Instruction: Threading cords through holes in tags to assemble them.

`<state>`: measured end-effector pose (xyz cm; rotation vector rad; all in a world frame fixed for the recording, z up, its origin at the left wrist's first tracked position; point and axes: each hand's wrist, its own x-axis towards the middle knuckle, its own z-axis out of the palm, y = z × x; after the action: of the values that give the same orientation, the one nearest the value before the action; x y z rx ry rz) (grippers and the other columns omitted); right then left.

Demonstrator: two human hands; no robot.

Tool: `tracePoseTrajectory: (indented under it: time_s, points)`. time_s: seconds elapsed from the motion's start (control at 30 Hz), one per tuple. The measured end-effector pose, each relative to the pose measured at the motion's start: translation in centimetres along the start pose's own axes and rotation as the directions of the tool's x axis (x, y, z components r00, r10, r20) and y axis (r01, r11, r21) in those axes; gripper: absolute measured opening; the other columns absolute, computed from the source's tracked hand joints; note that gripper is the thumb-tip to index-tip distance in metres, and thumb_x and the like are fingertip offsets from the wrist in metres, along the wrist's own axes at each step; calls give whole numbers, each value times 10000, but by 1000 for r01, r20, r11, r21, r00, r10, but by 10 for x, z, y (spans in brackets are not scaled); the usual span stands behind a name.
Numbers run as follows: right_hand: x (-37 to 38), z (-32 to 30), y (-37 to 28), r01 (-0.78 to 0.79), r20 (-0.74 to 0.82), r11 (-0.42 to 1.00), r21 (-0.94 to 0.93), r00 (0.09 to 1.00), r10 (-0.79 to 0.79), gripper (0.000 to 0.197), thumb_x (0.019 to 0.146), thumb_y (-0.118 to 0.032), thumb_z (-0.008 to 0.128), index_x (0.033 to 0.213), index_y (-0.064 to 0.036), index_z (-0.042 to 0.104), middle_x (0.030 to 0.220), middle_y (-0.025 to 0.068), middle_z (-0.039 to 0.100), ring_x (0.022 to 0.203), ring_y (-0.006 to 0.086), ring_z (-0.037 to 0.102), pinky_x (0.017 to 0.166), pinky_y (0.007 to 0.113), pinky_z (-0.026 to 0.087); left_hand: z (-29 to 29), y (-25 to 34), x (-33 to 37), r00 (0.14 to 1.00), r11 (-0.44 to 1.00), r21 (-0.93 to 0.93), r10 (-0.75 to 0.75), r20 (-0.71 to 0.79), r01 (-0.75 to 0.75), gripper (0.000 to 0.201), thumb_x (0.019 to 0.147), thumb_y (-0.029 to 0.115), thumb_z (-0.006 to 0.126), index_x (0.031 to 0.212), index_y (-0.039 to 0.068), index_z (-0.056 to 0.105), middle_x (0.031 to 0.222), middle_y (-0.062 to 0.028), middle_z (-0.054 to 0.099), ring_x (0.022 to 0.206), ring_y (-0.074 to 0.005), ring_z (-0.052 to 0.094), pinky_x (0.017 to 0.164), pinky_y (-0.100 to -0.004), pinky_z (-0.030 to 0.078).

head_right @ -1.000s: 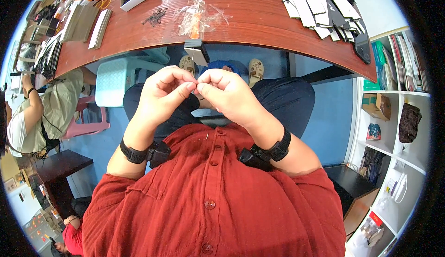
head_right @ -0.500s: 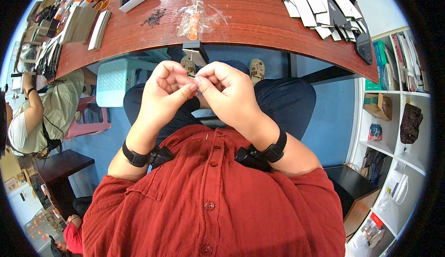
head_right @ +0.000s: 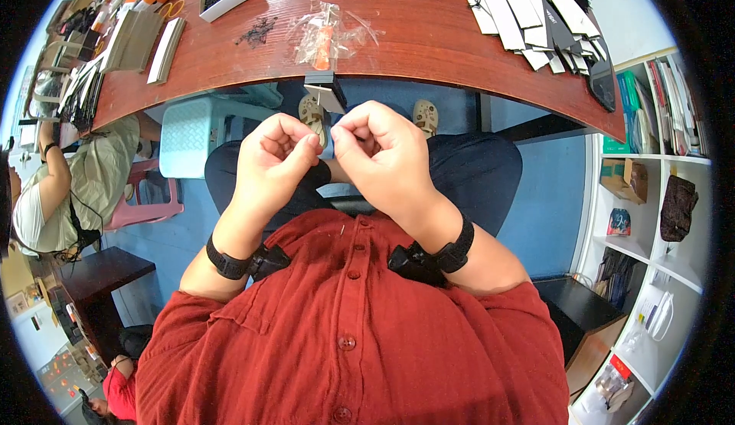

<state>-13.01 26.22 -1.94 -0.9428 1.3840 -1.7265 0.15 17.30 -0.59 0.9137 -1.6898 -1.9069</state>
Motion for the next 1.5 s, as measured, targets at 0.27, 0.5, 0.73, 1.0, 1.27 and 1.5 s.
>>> tracePoseTrajectory:
  time_s: [0.27,0.5,0.73,1.0,1.27,1.5]
  points:
    - [-2,3,-10,43,33,993,-107,999,-39,84,817,22,574,760,-23,532,661,-38,535,578,-12,483,494,154,402,5,3,-1,998,999,36,31,-53,-29,72,815,31,619,813,29,547,766,-2,605,671,-28,532,612,-170,436]
    - [-3,3,-9,-3,45,991,-135,999,9,48,832,-4,575,794,-20,550,684,-28,559,591,-6,490,505,155,405,5,1,-3,988,968,214,145,-50,-132,93,795,42,647,814,26,558,748,5,596,627,-36,534,570,-167,437]
    - [-1,-6,-1,-225,129,957,182,971,203,31,866,-43,556,885,-23,570,792,-32,575,678,0,498,591,158,413,0,7,-2,963,904,340,267,18,-257,117,805,55,641,914,24,614,772,-25,613,662,-63,553,595,-190,456]
    - [-1,-6,-3,-310,182,942,131,941,285,16,853,-39,563,868,-33,562,761,-51,541,643,-4,468,552,152,382,-5,5,5,878,698,552,454,153,-457,100,775,7,613,874,15,594,785,-80,593,662,-169,578,616,-266,464]
    - [0,-6,-1,-286,198,948,139,946,256,7,858,-36,561,858,-42,563,756,-53,536,642,-3,466,541,154,380,-5,-2,6,920,787,499,387,58,-363,63,855,49,565,896,1,571,827,-32,574,679,-86,543,608,-227,451]
    - [1,-6,12,-309,204,910,278,944,258,42,880,-76,552,897,-47,577,749,-24,565,602,24,493,533,162,398,7,-10,7,993,990,-86,114,-9,-114,148,849,45,586,977,-3,642,932,-33,575,728,-81,527,665,-201,436]
